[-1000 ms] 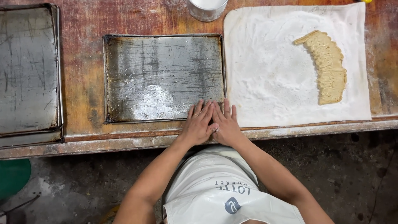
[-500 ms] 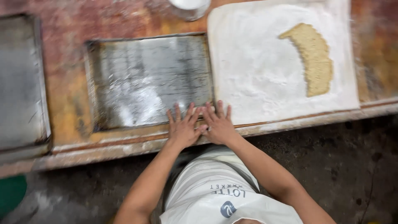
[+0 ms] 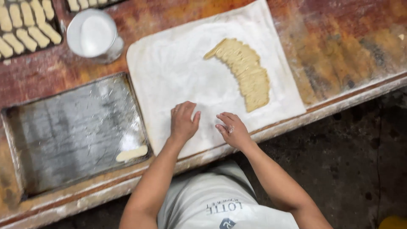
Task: The person is tearing small pieces of dough from a larger mass and arranging them in neat rows on a baking tray.
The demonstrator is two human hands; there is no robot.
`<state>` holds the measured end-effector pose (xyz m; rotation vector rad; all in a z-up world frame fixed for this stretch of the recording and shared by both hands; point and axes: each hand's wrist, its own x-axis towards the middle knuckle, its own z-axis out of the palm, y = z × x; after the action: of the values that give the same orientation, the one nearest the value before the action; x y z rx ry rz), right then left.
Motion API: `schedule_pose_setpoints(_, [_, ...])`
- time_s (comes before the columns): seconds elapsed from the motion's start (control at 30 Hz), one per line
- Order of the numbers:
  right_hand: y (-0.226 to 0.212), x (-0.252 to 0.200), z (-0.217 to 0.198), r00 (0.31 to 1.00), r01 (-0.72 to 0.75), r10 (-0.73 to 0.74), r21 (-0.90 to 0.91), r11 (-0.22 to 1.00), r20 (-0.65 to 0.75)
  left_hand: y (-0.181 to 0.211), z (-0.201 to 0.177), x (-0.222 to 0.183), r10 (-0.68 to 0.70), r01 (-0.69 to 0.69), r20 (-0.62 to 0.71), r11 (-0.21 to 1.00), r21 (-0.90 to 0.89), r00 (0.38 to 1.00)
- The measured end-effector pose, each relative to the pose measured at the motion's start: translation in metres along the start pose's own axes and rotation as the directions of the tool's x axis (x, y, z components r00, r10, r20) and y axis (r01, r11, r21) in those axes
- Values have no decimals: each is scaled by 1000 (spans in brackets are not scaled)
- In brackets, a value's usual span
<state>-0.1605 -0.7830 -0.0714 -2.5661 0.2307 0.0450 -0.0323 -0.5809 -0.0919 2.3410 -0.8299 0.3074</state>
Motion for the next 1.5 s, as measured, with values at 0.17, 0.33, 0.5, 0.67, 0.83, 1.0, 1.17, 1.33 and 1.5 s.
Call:
schedule_pose_setpoints(0.17, [24, 64, -29, 989, 111, -109, 14, 994, -103, 39, 24, 59, -17, 17, 86, 1000, 6, 996])
schedule_pose_setpoints(0.33, [32, 153, -47, 968, 155, -171, -96, 983, -185, 14, 63, 111, -48, 40, 108, 997, 73, 993])
schedule_pose_setpoints(0.5, [34, 226, -63, 987, 112, -140, -291, 950, -80, -1, 103, 186, 38, -40, 108, 999, 21, 993])
schedule_pose_setpoints(0.67, [37, 248, -69, 997, 69, -70, -373, 925, 10, -21, 107, 217, 119, -121, 203, 993, -5, 972])
schedule_pose_setpoints(0.83, [58, 248, -50, 950, 188, -251, -297, 936, -188, -45, 113, 211, 212, -223, 112, 970, 97, 971])
schedule_pose_setpoints(1.0, [13, 231, -100, 999, -36, 41, -305, 952, 9, -60, 97, 192, 43, -33, 266, 999, -42, 963])
schedule_pose_setpoints(1.17, [-9, 189, -92, 984, 175, -172, 99, 980, -36, -39, 22, 135, -507, 704, 492, 444, -554, 707])
schedule_pose_setpoints(1.33, [-87, 139, -64, 906, 132, -345, 610, 781, 246, -21, -42, 59, -476, 697, 657, -122, -707, 584])
schedule_pose_setpoints(1.5, [-131, 112, 27, 941, 22, -223, 612, 790, 254, -55, -84, -20, -465, 628, 605, -126, -768, 646])
